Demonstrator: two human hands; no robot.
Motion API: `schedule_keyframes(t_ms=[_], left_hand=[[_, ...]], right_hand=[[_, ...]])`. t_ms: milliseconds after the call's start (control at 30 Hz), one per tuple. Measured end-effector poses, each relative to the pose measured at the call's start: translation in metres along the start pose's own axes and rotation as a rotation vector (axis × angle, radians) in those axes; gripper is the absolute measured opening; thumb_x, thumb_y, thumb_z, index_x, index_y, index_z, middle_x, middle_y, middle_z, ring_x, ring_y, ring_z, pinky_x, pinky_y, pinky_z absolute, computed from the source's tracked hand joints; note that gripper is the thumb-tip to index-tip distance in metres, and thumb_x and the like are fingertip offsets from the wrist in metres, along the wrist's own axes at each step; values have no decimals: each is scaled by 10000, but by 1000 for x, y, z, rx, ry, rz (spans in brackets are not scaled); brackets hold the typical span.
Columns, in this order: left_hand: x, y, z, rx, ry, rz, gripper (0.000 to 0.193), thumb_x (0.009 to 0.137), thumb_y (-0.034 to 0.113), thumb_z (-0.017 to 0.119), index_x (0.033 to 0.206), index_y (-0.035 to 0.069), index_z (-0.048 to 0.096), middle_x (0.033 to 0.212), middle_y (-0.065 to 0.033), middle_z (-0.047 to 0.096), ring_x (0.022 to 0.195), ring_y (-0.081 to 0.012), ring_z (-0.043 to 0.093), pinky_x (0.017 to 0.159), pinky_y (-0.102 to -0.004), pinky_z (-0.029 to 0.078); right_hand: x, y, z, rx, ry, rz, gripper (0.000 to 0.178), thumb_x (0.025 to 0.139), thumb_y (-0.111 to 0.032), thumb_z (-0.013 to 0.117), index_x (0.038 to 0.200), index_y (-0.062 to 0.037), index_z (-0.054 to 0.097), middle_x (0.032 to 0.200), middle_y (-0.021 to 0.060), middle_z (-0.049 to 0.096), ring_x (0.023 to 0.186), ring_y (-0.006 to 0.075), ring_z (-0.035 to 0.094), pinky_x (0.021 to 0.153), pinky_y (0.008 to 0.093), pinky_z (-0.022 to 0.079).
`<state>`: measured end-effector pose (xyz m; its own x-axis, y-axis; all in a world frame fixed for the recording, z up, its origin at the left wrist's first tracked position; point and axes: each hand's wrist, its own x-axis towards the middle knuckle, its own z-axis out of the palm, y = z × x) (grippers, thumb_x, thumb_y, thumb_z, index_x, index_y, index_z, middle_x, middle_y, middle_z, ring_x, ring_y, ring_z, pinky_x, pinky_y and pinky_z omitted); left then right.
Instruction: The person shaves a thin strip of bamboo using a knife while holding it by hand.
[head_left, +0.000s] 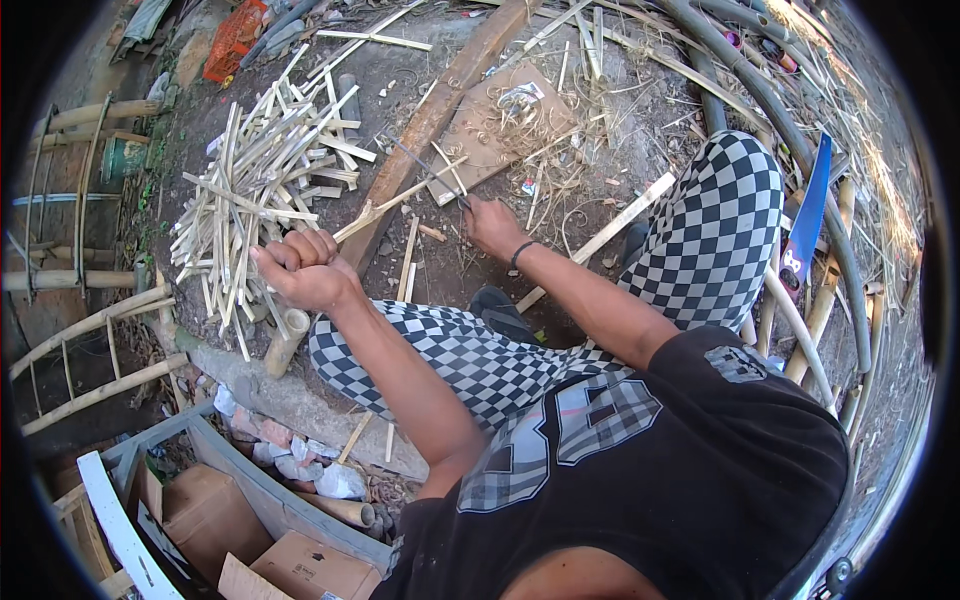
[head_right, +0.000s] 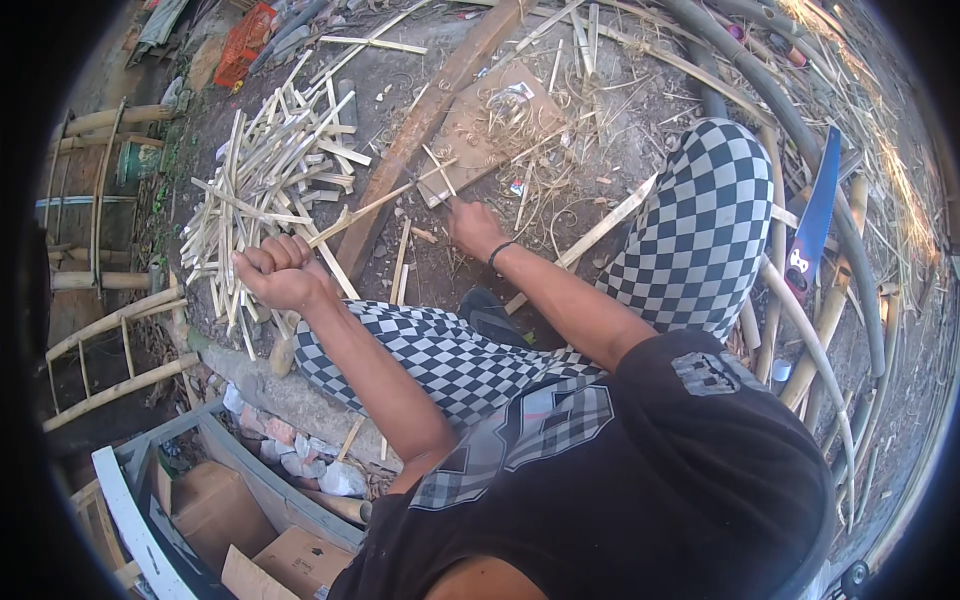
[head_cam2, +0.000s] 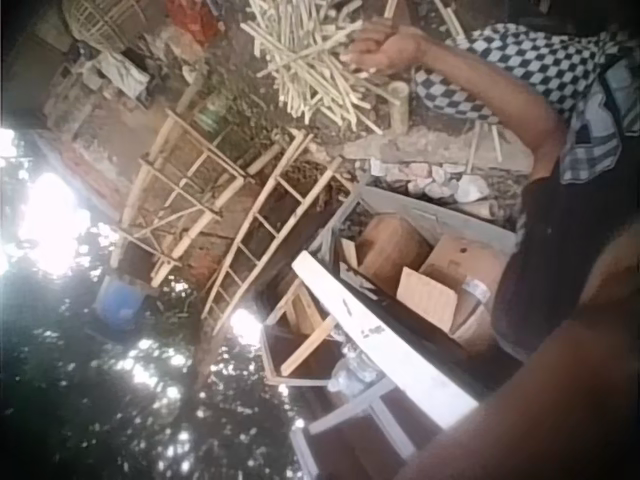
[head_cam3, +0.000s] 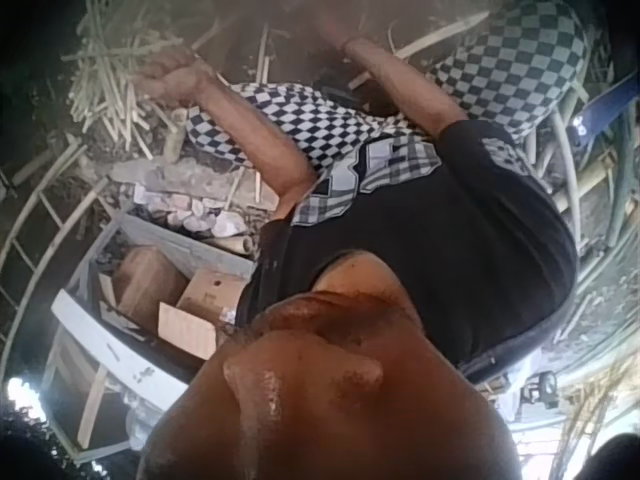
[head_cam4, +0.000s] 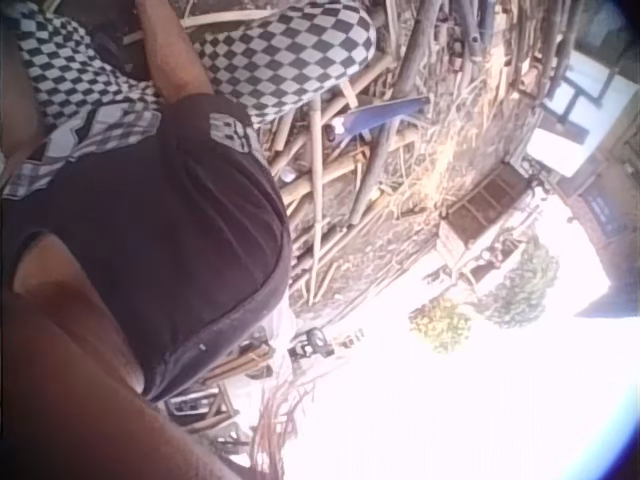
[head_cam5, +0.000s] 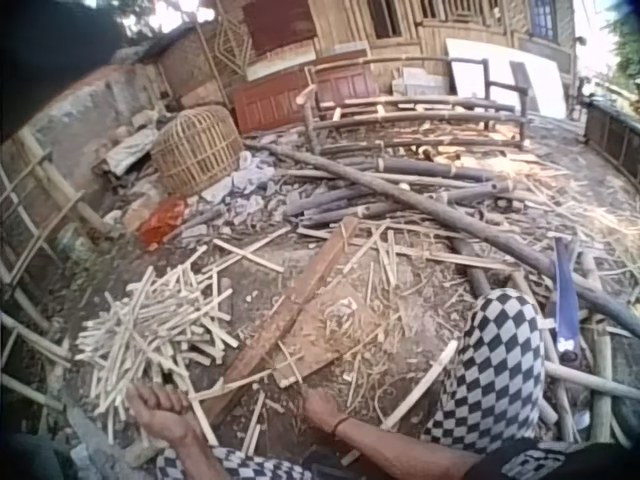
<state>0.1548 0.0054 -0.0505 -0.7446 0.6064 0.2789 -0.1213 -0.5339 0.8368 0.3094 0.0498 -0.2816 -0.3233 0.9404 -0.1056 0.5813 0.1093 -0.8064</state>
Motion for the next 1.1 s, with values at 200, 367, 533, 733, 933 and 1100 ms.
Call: schedule_keyframes(t_ms=[200, 367, 533, 733, 933, 1100], left_hand=[[-2, -4, -3, -2, -60, -4, 497, 1038, 376, 343, 611, 185, 179, 503, 48, 129, 459, -99, 69, 444, -278, 111], [0, 0, -6, -2, -84, 3, 494, 1035, 362, 348, 604, 187, 182, 495, 46, 134, 449, -98, 67, 439, -282, 110], [0, -4, -6, -70, -166, -16, 492, 1035, 357, 345, 602, 186, 185, 487, 44, 139, 433, -94, 77, 437, -286, 106], [-1, -3, -9, -44, -177, 5, 516, 1042, 386, 334, 586, 183, 204, 466, 37, 160, 415, -97, 82, 405, -280, 108], [-6, -5, -6, -21, -152, -18, 490, 1041, 363, 329, 606, 179, 197, 493, 41, 148, 450, -100, 82, 448, -289, 109], [0, 0, -18, -15, -149, -7, 492, 1039, 373, 330, 606, 179, 197, 503, 42, 140, 457, -100, 84, 450, -290, 107]], right_hand=[[35, 16, -13, -116, -130, 234, 293, 894, -233, 550, 954, 22, 681, 936, 308, 670, 937, 447, 664, 838, 522, 534], [11, -7, -1, -48, -17, 91, 260, 919, -218, 509, 922, -5, 658, 902, 301, 670, 887, 455, 665, 807, 545, 528], [18, 18, -6, -92, -47, 218, 233, 903, -181, 510, 919, -10, 667, 983, 289, 675, 942, 433, 665, 807, 529, 541], [2, -25, -10, -79, -30, -27, 234, 899, -160, 497, 907, 8, 660, 825, 293, 671, 824, 459, 672, 757, 551, 528], [14, 41, -10, -139, -93, 174, 304, 917, -249, 525, 953, 14, 674, 829, 281, 676, 832, 460, 668, 768, 539, 536], [-9, -16, -7, -70, -51, 15, 267, 924, -211, 498, 907, 21, 628, 840, 304, 661, 833, 472, 657, 751, 546, 528]])
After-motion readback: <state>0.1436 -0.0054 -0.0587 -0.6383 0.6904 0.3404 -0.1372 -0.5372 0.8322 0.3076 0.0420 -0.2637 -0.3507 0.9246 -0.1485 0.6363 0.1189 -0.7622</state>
